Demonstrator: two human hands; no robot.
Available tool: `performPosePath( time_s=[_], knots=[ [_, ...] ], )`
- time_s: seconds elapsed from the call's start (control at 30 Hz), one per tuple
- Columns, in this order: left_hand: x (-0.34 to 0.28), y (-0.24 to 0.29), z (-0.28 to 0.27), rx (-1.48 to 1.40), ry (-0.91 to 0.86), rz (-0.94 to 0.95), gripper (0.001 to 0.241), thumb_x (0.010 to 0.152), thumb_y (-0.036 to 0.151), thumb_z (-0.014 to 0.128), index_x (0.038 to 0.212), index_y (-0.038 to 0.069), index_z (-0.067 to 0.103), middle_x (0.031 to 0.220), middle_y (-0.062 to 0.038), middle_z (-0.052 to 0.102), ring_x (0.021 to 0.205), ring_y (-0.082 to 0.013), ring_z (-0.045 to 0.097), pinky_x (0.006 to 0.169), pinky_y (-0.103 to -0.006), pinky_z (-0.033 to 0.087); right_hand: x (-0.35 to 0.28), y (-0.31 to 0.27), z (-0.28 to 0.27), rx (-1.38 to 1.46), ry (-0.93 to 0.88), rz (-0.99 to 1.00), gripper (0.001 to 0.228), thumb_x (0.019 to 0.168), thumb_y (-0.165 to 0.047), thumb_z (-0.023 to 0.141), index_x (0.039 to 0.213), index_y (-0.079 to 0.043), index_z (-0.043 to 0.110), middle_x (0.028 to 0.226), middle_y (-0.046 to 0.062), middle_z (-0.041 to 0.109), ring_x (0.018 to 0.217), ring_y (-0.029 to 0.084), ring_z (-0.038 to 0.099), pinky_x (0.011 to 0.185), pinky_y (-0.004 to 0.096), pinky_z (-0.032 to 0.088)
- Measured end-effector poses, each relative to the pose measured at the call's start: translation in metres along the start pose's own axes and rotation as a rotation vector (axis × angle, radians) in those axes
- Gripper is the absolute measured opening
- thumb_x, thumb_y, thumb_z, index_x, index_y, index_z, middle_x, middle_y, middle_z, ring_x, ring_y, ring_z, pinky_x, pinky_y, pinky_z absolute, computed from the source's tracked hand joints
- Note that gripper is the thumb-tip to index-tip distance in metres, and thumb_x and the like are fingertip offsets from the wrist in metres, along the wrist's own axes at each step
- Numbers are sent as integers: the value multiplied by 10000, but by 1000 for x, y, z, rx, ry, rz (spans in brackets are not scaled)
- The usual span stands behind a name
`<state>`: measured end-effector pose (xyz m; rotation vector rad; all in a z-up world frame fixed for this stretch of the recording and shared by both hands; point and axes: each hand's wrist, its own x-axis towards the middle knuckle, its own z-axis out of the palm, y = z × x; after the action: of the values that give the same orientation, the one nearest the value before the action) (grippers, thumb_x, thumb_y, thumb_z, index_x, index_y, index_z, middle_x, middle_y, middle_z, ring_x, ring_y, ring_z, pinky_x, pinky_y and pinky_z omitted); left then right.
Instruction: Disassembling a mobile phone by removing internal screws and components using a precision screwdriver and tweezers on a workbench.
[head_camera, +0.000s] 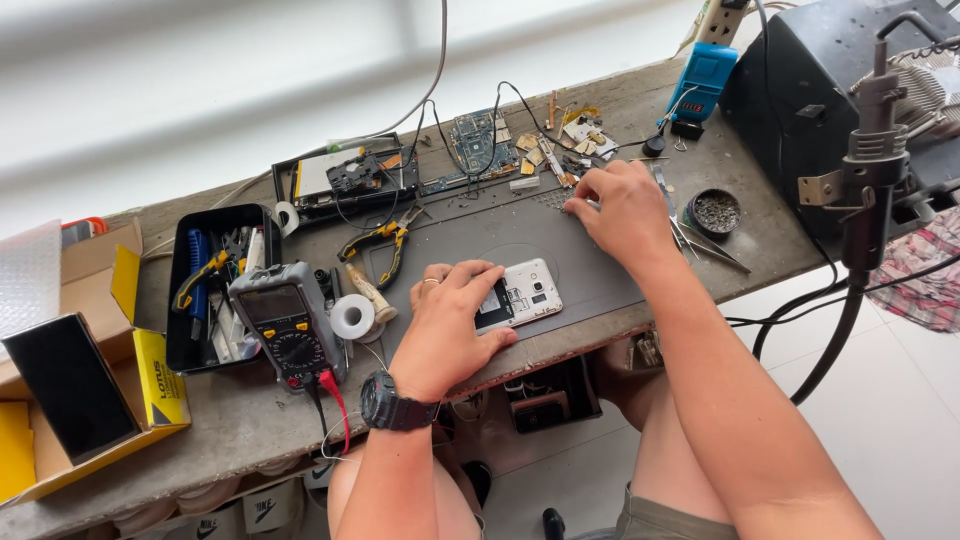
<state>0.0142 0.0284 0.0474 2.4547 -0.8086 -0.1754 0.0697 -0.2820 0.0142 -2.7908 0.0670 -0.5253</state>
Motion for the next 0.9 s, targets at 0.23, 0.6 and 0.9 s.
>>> performPosePath(
  time_s=[0.23,0.6,0.9],
  knots=[
    [1,0,-2,-15,-11,-4,794,797,390,941,1490,130,656,1477,-40,612,1291,-337,511,1196,-577,344,2,21,17,72,77,-40,24,1019,-281,811,1023,-264,794,950,6,670,1022,249,675,924,424,599],
    [3,0,-2,-14,-5,-6,821,772,406,955,1491,144,660,1462,-35,618,1293,-340,517,1204,-581,338,33,7,32,-63,115,-143,149,986,-320,814,1108,-235,815,1054,88,690,1077,339,668,908,478,611],
    [2,-2,-4,-30,-3,-2,830,763,426,968,1492,165,667,1458,-27,623,1289,-333,533,1201,-580,349,73,25,30,-194,52,-108,81,992,-255,758,1027,-183,769,1009,78,633,1060,320,665,766,509,660]
  ],
)
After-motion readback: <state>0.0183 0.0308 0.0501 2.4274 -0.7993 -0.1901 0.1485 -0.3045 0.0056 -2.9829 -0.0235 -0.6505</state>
